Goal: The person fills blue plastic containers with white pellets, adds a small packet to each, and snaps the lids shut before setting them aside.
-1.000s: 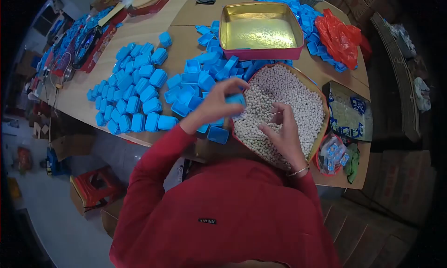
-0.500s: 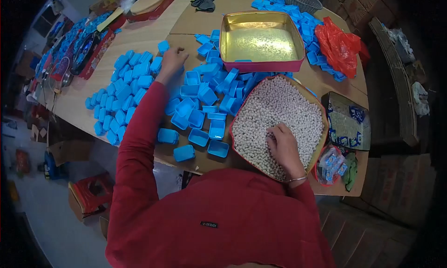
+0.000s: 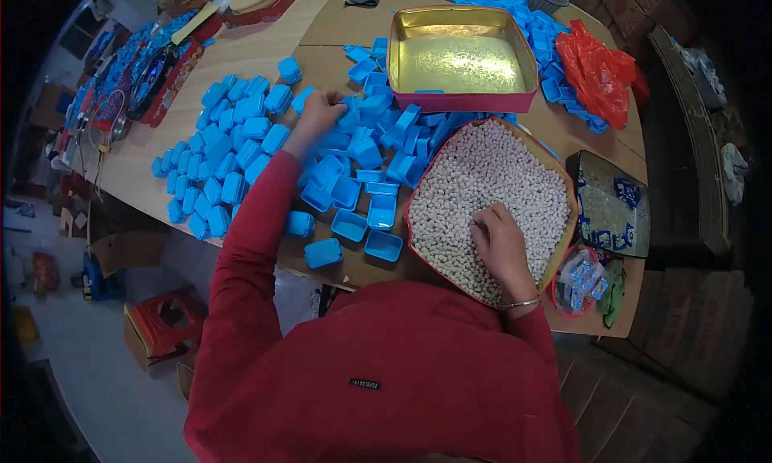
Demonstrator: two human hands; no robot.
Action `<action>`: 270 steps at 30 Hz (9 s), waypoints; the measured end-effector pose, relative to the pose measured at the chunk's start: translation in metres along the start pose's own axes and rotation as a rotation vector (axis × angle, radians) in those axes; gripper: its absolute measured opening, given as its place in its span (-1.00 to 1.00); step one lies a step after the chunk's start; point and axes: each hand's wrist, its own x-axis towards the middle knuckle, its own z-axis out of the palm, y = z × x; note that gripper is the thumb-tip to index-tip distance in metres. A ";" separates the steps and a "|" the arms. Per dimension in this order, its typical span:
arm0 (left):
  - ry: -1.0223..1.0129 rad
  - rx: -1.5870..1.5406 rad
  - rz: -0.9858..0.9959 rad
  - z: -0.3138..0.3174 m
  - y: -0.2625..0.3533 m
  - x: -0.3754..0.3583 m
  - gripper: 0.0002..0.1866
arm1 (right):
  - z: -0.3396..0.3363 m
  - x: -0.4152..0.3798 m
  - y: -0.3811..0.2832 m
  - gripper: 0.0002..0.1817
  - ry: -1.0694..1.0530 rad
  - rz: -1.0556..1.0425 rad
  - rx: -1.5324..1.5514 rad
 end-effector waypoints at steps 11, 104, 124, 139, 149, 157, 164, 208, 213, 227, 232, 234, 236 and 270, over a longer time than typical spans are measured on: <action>-0.297 -0.599 -0.160 -0.017 0.074 -0.046 -0.66 | -0.014 -0.008 -0.021 -0.67 -0.273 -0.321 0.015; -0.533 -0.717 0.066 0.164 0.140 -0.176 -0.70 | 0.070 0.218 -0.096 -0.85 0.152 -0.805 -0.509; -0.770 -0.887 -0.200 0.130 0.166 -0.168 -0.46 | -0.045 0.019 0.052 -0.73 0.167 -0.017 -0.180; -0.516 -0.760 -0.169 0.139 0.167 -0.176 -0.45 | -0.058 -0.016 -0.007 -0.46 0.060 -0.288 0.133; -0.515 -0.772 -0.079 0.140 0.170 -0.183 -0.51 | -0.042 -0.019 -0.010 -0.50 0.155 -0.293 0.154; -0.542 -0.844 -0.094 0.122 0.177 -0.186 -0.54 | -0.039 -0.019 -0.013 -0.47 0.175 -0.396 0.107; -0.358 -0.863 0.181 0.132 0.175 -0.192 -0.64 | -0.028 -0.025 -0.010 -0.48 0.119 0.000 0.962; -0.588 -0.762 -0.320 0.142 0.173 -0.165 -0.76 | -0.180 -0.023 0.183 -0.73 0.233 0.471 0.616; -0.591 -0.763 -0.264 0.144 0.166 -0.165 -0.74 | -0.162 -0.033 0.212 -0.77 0.274 0.389 -0.103; -0.607 -0.717 -0.216 0.147 0.160 -0.164 -0.73 | -0.162 -0.043 0.126 -0.80 0.201 0.295 0.271; -0.659 -0.816 -0.255 0.142 0.166 -0.166 -0.69 | -0.086 -0.019 0.017 -0.73 0.094 -0.285 0.234; -0.697 -0.998 -0.282 0.138 0.171 -0.165 -0.67 | -0.081 -0.016 0.003 -0.69 -0.024 -0.207 0.125; -0.709 -0.998 -0.237 0.135 0.171 -0.164 -0.62 | -0.076 -0.014 0.005 -0.68 -0.013 -0.195 0.090; -0.614 -1.003 -0.241 0.136 0.169 -0.164 -0.63 | -0.041 0.003 -0.020 -0.89 0.190 -0.185 -0.049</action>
